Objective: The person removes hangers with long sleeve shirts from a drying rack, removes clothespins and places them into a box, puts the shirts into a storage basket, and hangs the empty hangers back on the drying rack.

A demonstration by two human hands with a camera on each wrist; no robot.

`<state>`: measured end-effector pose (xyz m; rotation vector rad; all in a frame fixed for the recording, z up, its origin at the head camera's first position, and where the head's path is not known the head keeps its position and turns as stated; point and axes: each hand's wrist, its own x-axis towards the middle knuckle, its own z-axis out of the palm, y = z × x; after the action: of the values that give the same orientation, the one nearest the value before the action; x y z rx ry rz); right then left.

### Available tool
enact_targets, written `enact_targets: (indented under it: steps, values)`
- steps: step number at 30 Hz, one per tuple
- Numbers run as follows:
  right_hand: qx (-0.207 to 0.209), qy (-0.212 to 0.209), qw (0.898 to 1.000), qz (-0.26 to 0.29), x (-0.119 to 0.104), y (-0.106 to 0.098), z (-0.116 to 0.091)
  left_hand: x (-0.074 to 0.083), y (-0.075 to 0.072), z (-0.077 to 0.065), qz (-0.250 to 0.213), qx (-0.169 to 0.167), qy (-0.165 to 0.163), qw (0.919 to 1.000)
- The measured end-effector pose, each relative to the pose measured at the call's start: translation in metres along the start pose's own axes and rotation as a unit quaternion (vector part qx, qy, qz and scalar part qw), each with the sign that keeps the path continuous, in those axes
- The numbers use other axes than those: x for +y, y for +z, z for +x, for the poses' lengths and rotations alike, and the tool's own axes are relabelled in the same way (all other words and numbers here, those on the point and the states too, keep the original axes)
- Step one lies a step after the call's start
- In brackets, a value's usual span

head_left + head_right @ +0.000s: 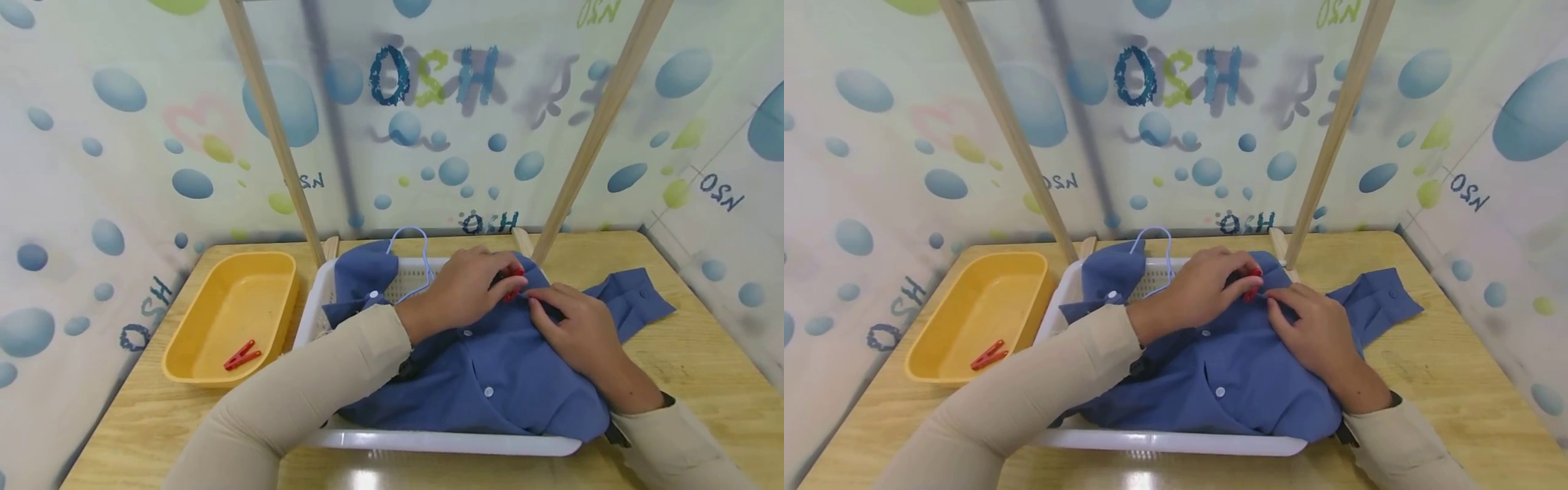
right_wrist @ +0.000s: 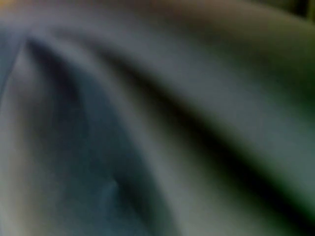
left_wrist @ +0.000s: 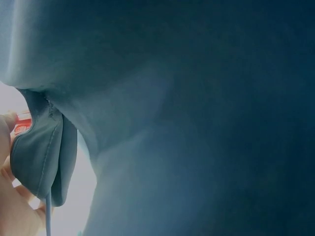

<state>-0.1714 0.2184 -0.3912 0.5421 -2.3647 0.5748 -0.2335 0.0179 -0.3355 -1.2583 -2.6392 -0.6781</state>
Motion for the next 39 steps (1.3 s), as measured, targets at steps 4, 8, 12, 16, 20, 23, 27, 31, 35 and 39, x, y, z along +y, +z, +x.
enact_targets:
  steps: [4,8,12,16,20,23,27,31,35,39]
  values:
    - [0.003,-0.004,1.000,0.000,0.0005,0.0005,0.0004,-0.0004,0.0001,-0.0001,-0.007,0.001,-0.004,1.0000]
    - [0.001,-0.001,1.000,-0.001,0.0004,0.0009,-0.0008,0.0004,0.0006,-0.0002,-0.017,-0.016,-0.012,0.9997]
    - [0.001,0.000,1.000,0.002,0.0008,0.0011,-0.0004,0.0009,0.0014,0.0004,-0.057,-0.027,-0.015,0.9979]
    - [0.004,0.000,1.000,0.002,0.0010,0.0008,0.0003,0.0013,0.0016,0.0015,-0.109,-0.028,-0.021,0.9934]
    - [0.003,-0.004,1.000,-0.002,0.0009,0.0011,-0.0008,0.0019,0.0012,0.0020,-0.127,-0.028,-0.026,0.9912]
    - [0.005,-0.004,1.000,0.000,0.0016,0.0017,-0.0006,0.0014,0.0011,0.0025,-0.132,-0.028,-0.024,0.9906]
    - [0.005,-0.001,1.000,0.000,0.0023,0.0019,-0.0003,0.0014,0.0010,0.0029,-0.139,-0.030,-0.023,0.9896]
    - [0.005,-0.001,1.000,-0.002,0.0025,0.0020,-0.0016,0.0024,0.0013,0.0022,-0.142,-0.032,-0.022,0.9891]
    - [0.007,-0.003,1.000,0.001,0.0032,0.0022,-0.0014,0.0020,0.0011,0.0021,-0.144,-0.024,-0.019,0.9891]
    - [0.004,0.000,1.000,0.002,0.0031,0.0021,-0.0018,0.0018,0.0005,0.0023,-0.147,-0.019,-0.020,0.9888]
